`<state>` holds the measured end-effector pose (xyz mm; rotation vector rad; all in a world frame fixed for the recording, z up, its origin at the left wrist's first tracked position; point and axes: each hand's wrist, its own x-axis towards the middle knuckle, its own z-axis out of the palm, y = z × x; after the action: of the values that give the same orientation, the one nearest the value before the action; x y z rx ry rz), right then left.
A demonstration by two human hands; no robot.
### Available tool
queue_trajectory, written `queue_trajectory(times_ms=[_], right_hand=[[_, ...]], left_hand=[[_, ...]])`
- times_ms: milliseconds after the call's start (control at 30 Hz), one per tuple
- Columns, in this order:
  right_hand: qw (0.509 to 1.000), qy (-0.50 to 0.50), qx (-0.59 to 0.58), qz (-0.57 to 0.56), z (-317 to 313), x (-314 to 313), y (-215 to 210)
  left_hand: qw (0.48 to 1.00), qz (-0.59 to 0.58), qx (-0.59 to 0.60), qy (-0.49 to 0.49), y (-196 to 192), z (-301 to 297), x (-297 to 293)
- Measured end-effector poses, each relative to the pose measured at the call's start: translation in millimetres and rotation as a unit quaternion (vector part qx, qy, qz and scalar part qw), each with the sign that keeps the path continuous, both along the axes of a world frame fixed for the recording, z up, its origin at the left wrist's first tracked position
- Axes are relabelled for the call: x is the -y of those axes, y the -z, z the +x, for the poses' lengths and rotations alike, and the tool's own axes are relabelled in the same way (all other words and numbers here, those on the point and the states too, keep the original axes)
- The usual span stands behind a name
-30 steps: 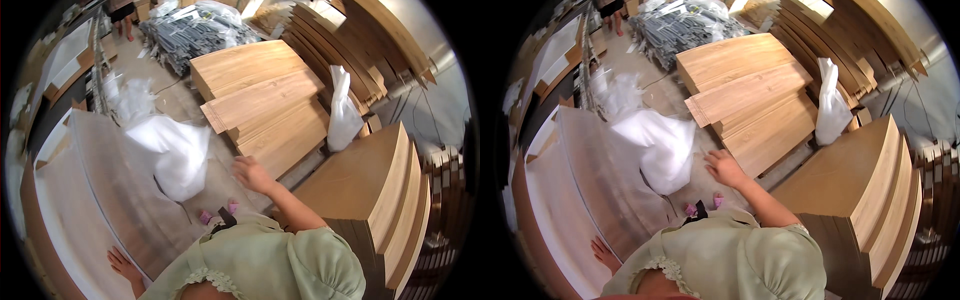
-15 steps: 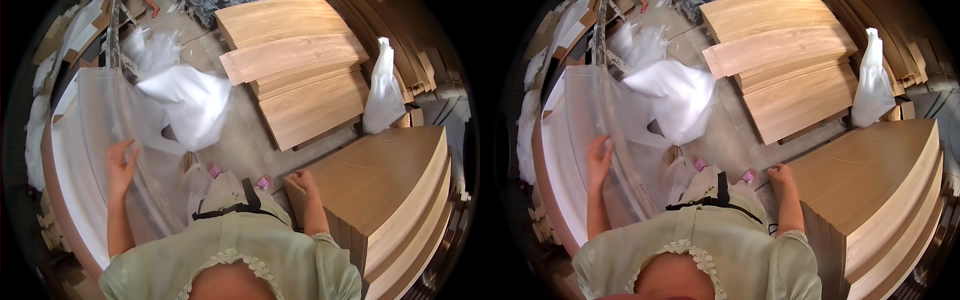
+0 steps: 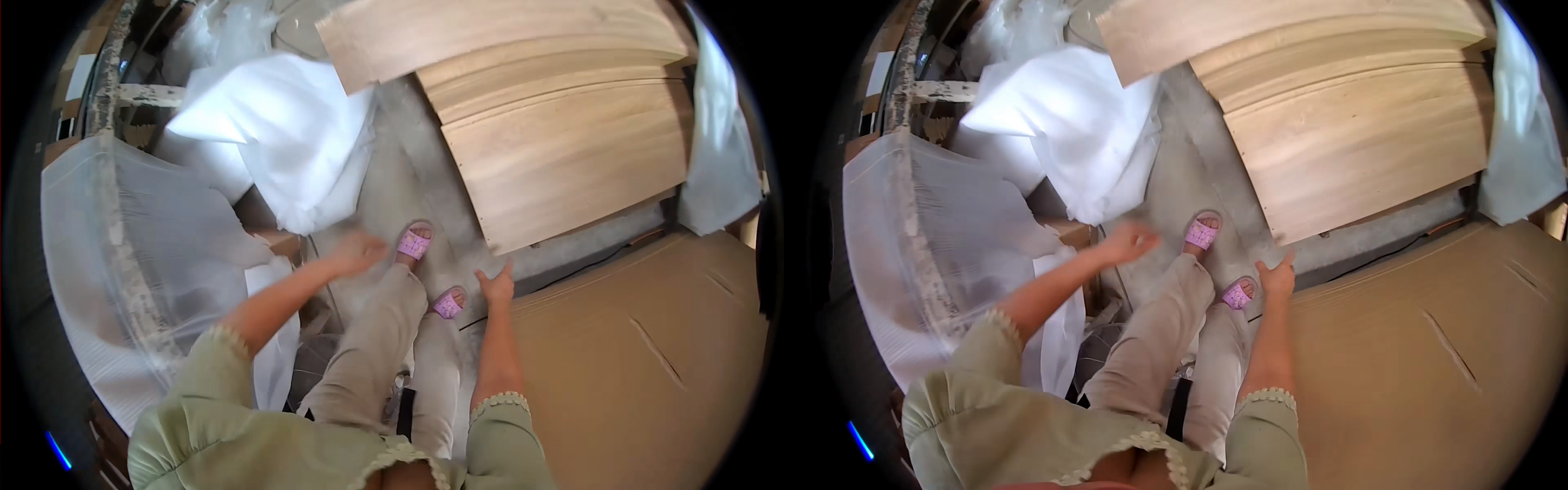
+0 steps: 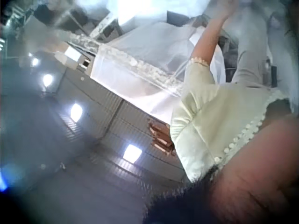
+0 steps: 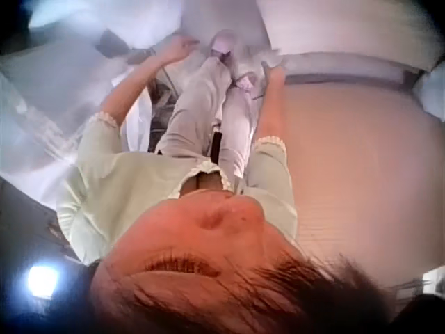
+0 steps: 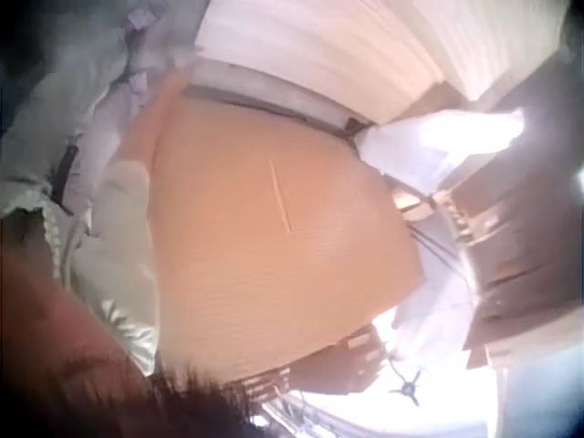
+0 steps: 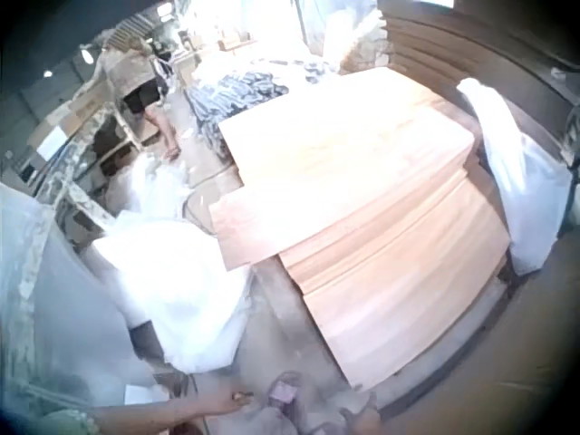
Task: The person packs wooden boards into a cardboard box. The person places a foam lining in the box, picks up several wooden planks from a stack, and arranges them inside the box before covering them with another layer of foam.
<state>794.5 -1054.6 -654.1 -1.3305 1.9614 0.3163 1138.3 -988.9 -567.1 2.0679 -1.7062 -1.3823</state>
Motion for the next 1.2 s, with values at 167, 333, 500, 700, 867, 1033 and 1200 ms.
queue_trajectory(times_ms=[167, 333, 500, 700, 867, 1033, 1200], right_hand=[[0.977, 0.209, 0.014, -0.041, -50.5, 26.3, 142.4], [0.916, 0.328, 0.232, -0.010, -30.6, 62.1, 150.4], [0.874, 0.412, 0.258, -0.006, -60.0, 78.9, 133.8], [0.887, 0.437, 0.151, -0.004, -58.4, 68.7, 162.7], [0.912, 0.402, 0.085, -0.012, -75.1, 4.3, 175.8], [0.741, 0.559, 0.358, 0.100, -34.8, -57.1, 152.5], [0.653, 0.644, 0.398, 0.007, -66.3, -18.6, 166.9]], left_hand=[[0.988, -0.009, 0.137, -0.077, 173.5, -10.5, 232.0], [0.961, -0.087, 0.263, -0.004, 301.7, 52.2, 278.7], [0.965, -0.078, 0.248, -0.034, 254.5, -16.8, 280.8], [0.936, -0.117, 0.301, 0.144, 225.3, -22.5, 262.0], [0.955, -0.020, 0.244, 0.169, 217.8, -33.6, 223.5], [0.931, 0.207, 0.257, 0.157, 192.4, 15.2, 198.2], [0.981, 0.144, 0.036, -0.122, 230.4, -10.9, 185.3]])
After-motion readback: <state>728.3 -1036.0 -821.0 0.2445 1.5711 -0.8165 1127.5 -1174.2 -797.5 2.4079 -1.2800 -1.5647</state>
